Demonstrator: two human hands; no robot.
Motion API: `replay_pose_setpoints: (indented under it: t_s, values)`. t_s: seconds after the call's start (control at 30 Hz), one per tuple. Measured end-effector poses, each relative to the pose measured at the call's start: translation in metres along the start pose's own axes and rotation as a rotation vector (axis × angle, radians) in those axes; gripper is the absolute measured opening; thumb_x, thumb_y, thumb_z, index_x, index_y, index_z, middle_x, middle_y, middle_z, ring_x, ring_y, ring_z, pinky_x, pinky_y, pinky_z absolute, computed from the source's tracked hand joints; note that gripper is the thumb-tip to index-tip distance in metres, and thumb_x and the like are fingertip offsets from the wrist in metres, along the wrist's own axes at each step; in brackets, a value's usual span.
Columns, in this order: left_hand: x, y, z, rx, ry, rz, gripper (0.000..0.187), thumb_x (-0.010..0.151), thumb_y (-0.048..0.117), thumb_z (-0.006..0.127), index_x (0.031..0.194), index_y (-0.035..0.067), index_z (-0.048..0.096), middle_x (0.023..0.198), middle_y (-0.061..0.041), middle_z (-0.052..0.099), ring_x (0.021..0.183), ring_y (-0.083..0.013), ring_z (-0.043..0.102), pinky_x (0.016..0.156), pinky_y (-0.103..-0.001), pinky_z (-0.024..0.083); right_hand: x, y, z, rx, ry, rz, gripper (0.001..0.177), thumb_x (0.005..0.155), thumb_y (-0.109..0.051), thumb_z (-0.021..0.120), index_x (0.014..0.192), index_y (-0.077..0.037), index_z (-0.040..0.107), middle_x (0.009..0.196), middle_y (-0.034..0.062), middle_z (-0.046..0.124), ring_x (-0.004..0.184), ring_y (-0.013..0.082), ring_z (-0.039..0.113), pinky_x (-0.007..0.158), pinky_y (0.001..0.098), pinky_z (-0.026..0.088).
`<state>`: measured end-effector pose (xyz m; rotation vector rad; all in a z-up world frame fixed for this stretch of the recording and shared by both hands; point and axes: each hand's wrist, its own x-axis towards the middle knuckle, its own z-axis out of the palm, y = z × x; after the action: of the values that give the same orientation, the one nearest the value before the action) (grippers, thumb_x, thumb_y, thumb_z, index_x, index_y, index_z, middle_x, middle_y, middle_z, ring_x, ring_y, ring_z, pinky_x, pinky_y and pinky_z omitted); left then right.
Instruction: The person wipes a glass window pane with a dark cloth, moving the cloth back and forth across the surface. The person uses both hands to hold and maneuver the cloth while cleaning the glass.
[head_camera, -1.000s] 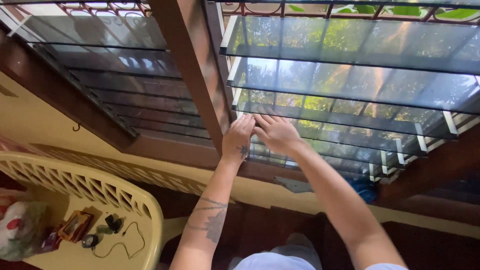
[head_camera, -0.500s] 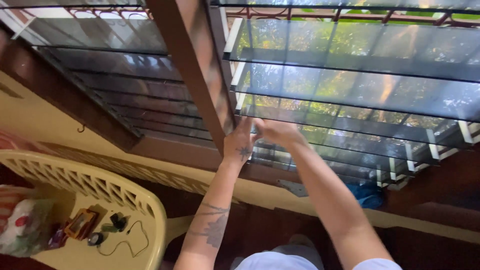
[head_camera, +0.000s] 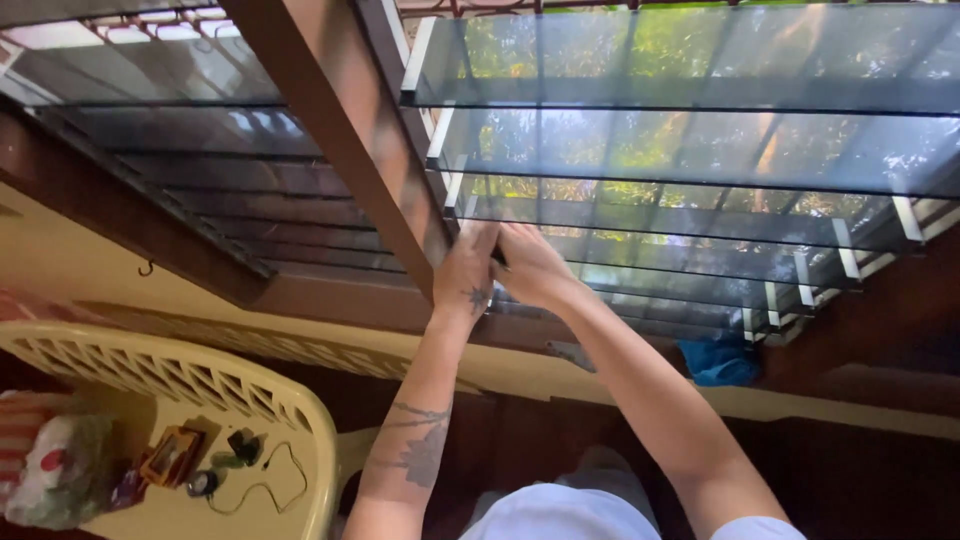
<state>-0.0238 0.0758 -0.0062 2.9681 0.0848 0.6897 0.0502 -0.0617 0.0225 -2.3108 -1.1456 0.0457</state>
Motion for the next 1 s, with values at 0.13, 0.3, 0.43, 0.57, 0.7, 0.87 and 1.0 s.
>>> replay_pose_setpoints:
  t_s: [0.13, 0.3, 0.43, 0.57, 0.7, 0.87, 1.0]
  values:
    - [0.004, 0.007, -0.008, 0.080, 0.050, 0.161, 0.078, 0.081, 0.024, 0.073, 0.152, 0.007, 0.044, 0.151, -0.016, 0.050, 0.141, -0.0290, 0.046, 0.123, -0.041, 0.032, -0.073, 0.012, -0.066, -0.079, 0.220, 0.015, 0.054, 0.090, -0.030, 0.070, 0.141, -0.016, 0.057, 0.125, 0.0130, 0.066, 0.120, 0.0377, 0.057, 0.100, 0.0513, 0.042]
    - [0.000, 0.037, -0.047, -0.037, 0.048, 0.068, 0.102, 0.088, 0.082, 0.043, 0.141, -0.005, 0.051, 0.144, -0.026, 0.054, 0.137, -0.0390, 0.051, 0.118, -0.049, 0.032, -0.166, 0.096, -0.090, -0.627, 0.401, 0.201, 0.059, 0.097, -0.047, 0.057, 0.154, -0.034, 0.049, 0.156, -0.0048, 0.052, 0.145, 0.0272, 0.045, 0.118, 0.0588, 0.034]
    - [0.029, 0.027, 0.016, -0.045, 0.101, -0.005, 0.093, 0.095, 0.079, 0.036, 0.131, -0.004, 0.057, 0.132, -0.024, 0.060, 0.130, -0.0393, 0.056, 0.114, -0.049, 0.037, -0.193, 0.137, -0.090, -0.688, 0.515, 0.214, 0.053, 0.105, -0.048, 0.051, 0.154, -0.028, 0.055, 0.154, 0.0077, 0.055, 0.144, 0.0363, 0.047, 0.116, 0.0647, 0.032]
    - [0.044, 0.051, 0.029, 0.003, 0.206, -0.051, 0.061, 0.093, 0.053, 0.053, 0.123, 0.000, 0.062, 0.119, -0.024, 0.061, 0.116, -0.0429, 0.057, 0.106, -0.056, 0.039, -0.195, 0.136, -0.090, -0.481, 0.425, 0.360, 0.051, 0.113, -0.053, 0.035, 0.158, -0.034, 0.049, 0.162, 0.0041, 0.048, 0.151, 0.0324, 0.038, 0.126, 0.0568, 0.015]
    - [0.056, 0.078, 0.050, -0.004, 0.406, 0.146, 0.037, 0.094, 0.048, 0.049, 0.070, 0.023, 0.062, 0.061, -0.002, 0.061, 0.059, -0.0293, 0.060, 0.073, -0.044, 0.046, -0.190, 0.135, -0.097, -0.415, 0.302, 0.409, 0.058, 0.110, -0.059, 0.028, 0.161, -0.034, 0.040, 0.166, 0.0046, 0.037, 0.154, 0.0320, 0.029, 0.127, 0.0544, 0.011]
    - [0.034, 0.089, 0.014, -0.020, 0.328, 0.267, 0.041, 0.094, 0.038, 0.056, 0.126, 0.015, 0.066, 0.118, -0.015, 0.066, 0.111, -0.0359, 0.062, 0.099, -0.047, 0.046, -0.189, 0.126, -0.102, -0.435, 0.251, 0.468, 0.058, 0.112, -0.060, 0.023, 0.162, -0.035, 0.038, 0.168, 0.0026, 0.035, 0.157, 0.0270, 0.024, 0.128, 0.0477, 0.005]
    - [0.011, 0.049, -0.013, 0.092, 0.211, 0.340, 0.054, 0.093, 0.032, 0.054, 0.143, 0.010, 0.054, 0.135, -0.016, 0.059, 0.125, -0.0372, 0.055, 0.103, -0.045, 0.043, -0.186, 0.129, -0.104, -0.424, 0.132, 0.557, 0.058, 0.108, -0.063, 0.022, 0.161, -0.040, 0.032, 0.170, -0.0049, 0.027, 0.158, 0.0222, 0.018, 0.129, 0.0472, 0.003]
